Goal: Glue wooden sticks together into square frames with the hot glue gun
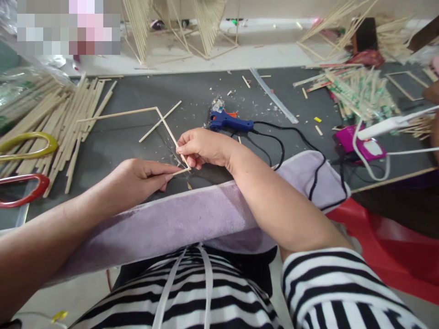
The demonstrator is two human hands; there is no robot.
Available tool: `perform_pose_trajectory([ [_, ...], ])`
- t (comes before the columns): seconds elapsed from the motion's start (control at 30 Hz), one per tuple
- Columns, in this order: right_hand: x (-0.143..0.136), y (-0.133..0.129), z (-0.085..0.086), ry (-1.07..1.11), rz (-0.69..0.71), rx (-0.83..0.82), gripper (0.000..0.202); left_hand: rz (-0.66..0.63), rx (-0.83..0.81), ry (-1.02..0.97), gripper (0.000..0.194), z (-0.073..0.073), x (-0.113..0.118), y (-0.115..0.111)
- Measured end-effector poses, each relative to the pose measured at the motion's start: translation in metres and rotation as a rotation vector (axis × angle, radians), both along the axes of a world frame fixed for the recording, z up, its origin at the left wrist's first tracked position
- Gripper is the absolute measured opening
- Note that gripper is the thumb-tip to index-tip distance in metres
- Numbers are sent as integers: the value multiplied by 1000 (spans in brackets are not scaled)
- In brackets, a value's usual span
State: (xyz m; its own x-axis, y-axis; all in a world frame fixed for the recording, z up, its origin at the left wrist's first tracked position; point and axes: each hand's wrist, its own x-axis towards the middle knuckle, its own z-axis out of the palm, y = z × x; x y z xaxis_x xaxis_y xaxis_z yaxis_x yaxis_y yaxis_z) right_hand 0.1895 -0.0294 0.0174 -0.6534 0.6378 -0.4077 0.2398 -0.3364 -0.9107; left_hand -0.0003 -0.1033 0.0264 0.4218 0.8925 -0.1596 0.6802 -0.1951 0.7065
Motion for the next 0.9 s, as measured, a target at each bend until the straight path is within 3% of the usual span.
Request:
perform_pose_trajectory([
  [0.9, 0, 0, -2, 28, -4, 0, 15, 13, -10, -15, 32, -1, 2, 0],
])
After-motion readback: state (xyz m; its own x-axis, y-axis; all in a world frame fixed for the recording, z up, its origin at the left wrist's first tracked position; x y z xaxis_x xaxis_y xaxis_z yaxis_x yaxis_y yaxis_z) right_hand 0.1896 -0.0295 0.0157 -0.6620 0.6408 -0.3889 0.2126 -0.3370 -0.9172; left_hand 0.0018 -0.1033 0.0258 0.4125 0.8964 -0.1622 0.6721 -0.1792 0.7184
